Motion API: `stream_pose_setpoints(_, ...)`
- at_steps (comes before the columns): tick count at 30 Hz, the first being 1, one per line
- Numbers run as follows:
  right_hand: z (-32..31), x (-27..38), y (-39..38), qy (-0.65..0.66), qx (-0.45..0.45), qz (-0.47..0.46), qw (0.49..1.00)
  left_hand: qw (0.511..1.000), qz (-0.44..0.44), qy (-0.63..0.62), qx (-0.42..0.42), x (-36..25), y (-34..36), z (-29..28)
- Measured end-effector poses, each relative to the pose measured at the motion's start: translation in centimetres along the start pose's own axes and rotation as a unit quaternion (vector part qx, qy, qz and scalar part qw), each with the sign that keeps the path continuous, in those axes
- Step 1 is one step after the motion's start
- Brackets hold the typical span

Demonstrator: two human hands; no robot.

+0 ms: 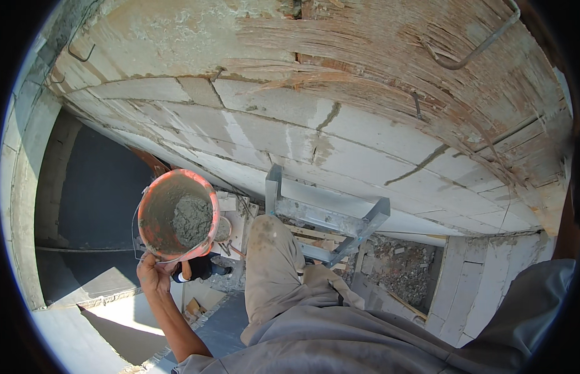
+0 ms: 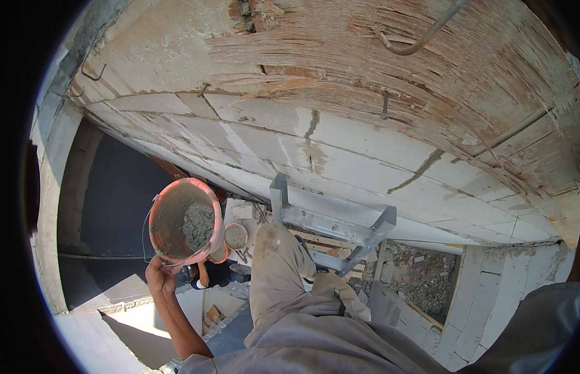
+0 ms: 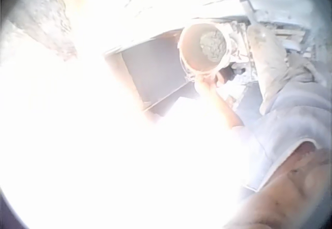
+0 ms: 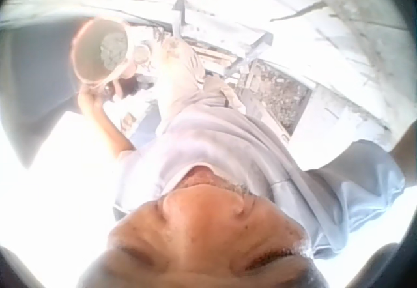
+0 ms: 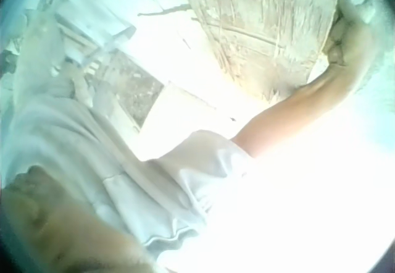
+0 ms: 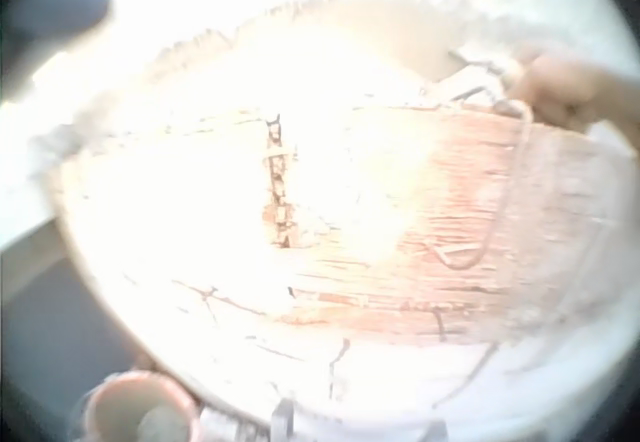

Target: The person smooths cement mixture in a wall formwork using a trowel, moves a ladder, and scoops additional cement mixture from a bucket with the trowel to spread along the formwork.

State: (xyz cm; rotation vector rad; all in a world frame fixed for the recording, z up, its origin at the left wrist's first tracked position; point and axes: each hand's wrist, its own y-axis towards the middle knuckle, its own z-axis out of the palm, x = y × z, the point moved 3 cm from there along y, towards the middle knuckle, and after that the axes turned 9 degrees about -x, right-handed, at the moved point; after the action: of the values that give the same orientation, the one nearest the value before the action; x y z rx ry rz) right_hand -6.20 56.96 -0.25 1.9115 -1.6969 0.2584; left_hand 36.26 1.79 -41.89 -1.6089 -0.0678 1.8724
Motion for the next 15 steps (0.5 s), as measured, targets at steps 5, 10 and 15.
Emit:
stream_pose_setpoints(5, -1.0, -5.2, 3.1, 0.155, -0.014, -0.021, 0.988, 1.0, -0.011, -0.009, -0.019, 1.3, 4.8, 2.6)
stream_pose_setpoints(10, 1.6, -3.1, 0.8, 0.047, -0.05, -0.031, 0.997, 0.998, -0.054, 0.02, -0.014, -3.8, 4.5, 3.2)
stream_pose_setpoints(15, 0.0, -1.5, -3.2, 0.009, -0.085, 0.03, 0.996, 0.998, -0.056, 0.014, 0.003, -10.8, 3.3, 7.6)
